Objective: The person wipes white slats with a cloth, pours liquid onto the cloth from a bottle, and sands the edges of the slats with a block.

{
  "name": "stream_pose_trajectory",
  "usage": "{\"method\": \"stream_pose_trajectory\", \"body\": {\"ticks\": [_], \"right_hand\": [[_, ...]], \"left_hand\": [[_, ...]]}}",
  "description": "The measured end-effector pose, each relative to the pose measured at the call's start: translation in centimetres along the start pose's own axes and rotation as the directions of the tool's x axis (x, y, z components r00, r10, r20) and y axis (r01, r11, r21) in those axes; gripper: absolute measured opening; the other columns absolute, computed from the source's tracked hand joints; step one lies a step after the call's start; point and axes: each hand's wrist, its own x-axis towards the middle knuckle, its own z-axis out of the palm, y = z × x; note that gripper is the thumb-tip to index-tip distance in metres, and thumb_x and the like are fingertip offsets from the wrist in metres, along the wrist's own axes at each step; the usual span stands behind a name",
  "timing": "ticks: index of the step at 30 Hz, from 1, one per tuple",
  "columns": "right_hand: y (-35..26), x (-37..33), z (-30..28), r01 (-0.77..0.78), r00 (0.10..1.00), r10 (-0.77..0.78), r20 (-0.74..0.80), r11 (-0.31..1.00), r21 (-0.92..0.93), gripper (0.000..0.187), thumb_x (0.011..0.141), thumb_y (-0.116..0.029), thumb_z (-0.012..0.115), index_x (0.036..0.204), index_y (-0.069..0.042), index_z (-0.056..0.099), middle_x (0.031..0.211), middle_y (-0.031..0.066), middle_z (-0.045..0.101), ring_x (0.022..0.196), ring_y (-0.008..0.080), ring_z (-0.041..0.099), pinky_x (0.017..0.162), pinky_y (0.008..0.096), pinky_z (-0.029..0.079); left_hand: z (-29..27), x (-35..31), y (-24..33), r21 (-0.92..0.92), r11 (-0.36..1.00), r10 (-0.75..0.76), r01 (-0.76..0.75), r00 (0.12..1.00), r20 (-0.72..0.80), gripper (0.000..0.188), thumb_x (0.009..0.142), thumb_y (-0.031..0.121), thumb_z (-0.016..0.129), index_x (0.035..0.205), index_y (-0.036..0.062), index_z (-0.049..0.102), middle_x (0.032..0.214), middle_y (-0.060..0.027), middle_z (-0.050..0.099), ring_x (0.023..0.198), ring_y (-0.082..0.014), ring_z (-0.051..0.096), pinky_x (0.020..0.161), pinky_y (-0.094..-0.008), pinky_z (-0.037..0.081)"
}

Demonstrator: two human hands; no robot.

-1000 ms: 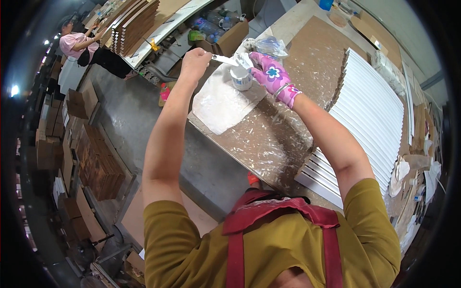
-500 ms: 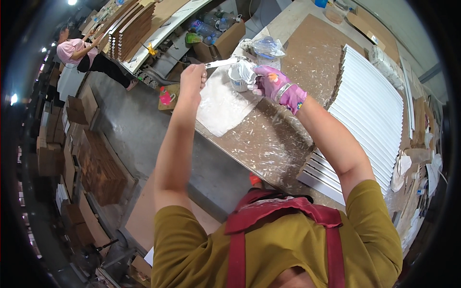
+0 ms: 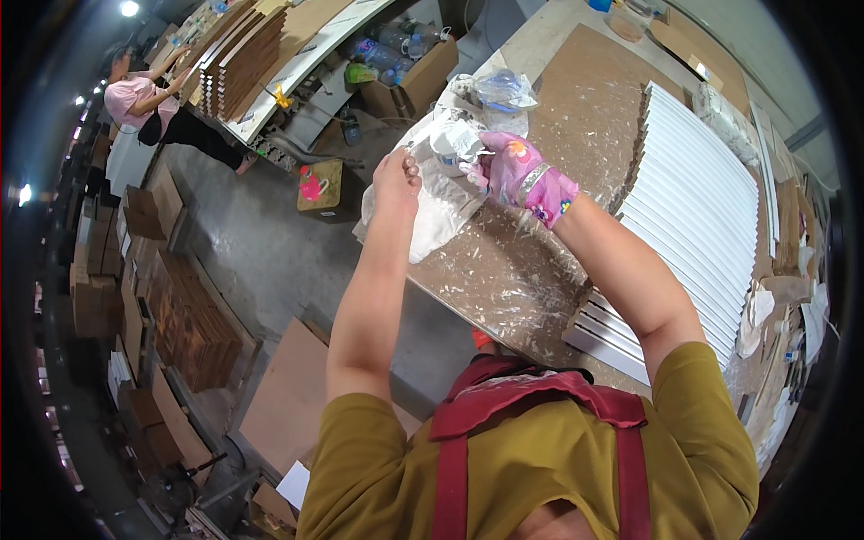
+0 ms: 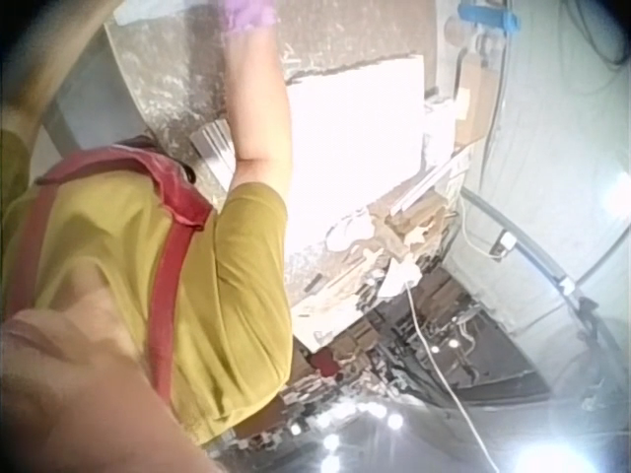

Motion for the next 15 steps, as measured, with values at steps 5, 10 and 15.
{"method": "stream_pose_trajectory", "body": {"ticks": [5,10,15], "right_hand": [[-0.3,0.8,-0.4,0.065,0.997,-0.064,-0.046,0.998,0.015,0.014,0.092,-0.016,0.052,0.098,-0.005,0.056,0.081,0.0097,0.06,0.066,0.0213,0.057,0.051,0.0345,0.047],[0.1,0.6,0.4,0.09,0.996,-0.09,-0.006,0.996,0.005,0.017,0.093,-0.018,0.05,0.1,-0.005,0.056,0.081,0.0095,0.06,0.065,0.0221,0.057,0.05,0.0331,0.045],[-0.9,1.5,-0.4,0.048,0.995,-0.049,-0.091,0.999,-0.014,0.019,0.093,-0.019,0.049,0.103,-0.004,0.055,0.08,0.0114,0.061,0.061,0.0231,0.056,0.045,0.0324,0.041]], "left_hand": [[1.7,-2.3,-0.8,-0.036,0.994,-0.102,0.103,0.994,0.037,0.012,0.095,0.014,0.052,0.084,0.0118,0.047,0.069,0.0044,0.046,0.056,-0.0057,0.041,0.047,-0.0183,0.031],[-0.1,-0.9,-1.2,-0.05,0.996,-0.067,0.07,0.996,0.061,0.008,0.094,0.013,0.054,0.087,0.0105,0.049,0.071,0.0029,0.048,0.058,-0.006,0.042,0.048,-0.0195,0.032],[1.9,-2.6,-1.5,-0.016,0.991,-0.129,0.133,0.982,0.139,0.012,0.096,0.015,0.052,0.086,0.0126,0.046,0.07,0.0046,0.045,0.057,-0.0055,0.04,0.049,-0.0184,0.031]]}}
